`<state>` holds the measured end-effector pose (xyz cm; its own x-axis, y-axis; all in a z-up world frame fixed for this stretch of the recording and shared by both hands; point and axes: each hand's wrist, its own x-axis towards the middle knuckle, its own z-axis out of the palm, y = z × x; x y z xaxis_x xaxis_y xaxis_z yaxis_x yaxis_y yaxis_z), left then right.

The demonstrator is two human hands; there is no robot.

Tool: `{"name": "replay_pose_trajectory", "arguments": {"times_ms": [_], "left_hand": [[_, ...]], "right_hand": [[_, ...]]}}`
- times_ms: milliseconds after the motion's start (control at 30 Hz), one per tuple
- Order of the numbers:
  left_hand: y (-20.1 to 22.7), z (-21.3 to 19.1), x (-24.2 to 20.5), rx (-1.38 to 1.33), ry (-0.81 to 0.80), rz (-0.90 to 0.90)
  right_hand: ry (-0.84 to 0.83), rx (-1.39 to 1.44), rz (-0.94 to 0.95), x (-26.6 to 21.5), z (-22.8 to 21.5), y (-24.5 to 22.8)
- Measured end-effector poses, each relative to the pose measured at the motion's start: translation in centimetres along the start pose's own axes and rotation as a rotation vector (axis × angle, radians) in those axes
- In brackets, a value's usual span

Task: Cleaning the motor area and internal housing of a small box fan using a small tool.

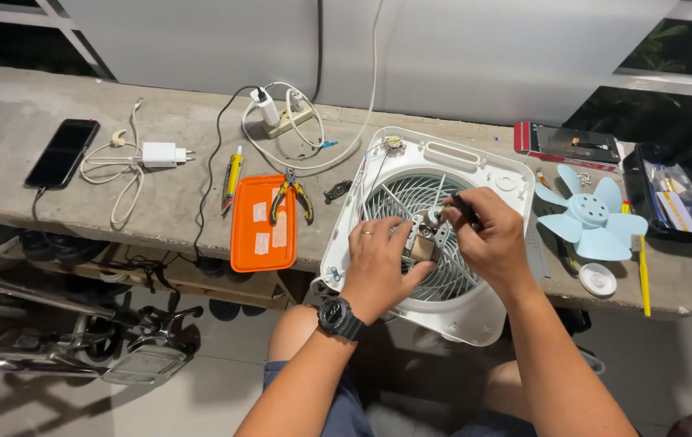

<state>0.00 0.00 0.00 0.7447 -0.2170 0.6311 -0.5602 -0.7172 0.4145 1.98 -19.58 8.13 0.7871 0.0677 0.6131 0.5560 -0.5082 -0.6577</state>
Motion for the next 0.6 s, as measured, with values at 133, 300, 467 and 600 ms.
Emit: {"name": "replay_pose_trajectory", "arguments": {"times_ms": [133,300,467,600], "left_hand": [[0.3,-0.4,0.0,-0.014,-0.009,-0.002],[0.8,-0.8,0.0,-0.017,-0.023,-0.023],[0.3,-0.2,-0.3,-0.014,-0.008,-0.006],[0.0,0.2,-0.3,-0.013,0.004,0.001]], "right_hand": [[0.055,0.078,0.183,0.1,-0.8,-0.9],[0.149,0.248,0.372,-0.6,-1.1,1.0],[0.287,0.561,0.641,-2.2,-1.7,4.6],[0.359,0.849,0.938,-2.2,-3.3,6.6]]}}
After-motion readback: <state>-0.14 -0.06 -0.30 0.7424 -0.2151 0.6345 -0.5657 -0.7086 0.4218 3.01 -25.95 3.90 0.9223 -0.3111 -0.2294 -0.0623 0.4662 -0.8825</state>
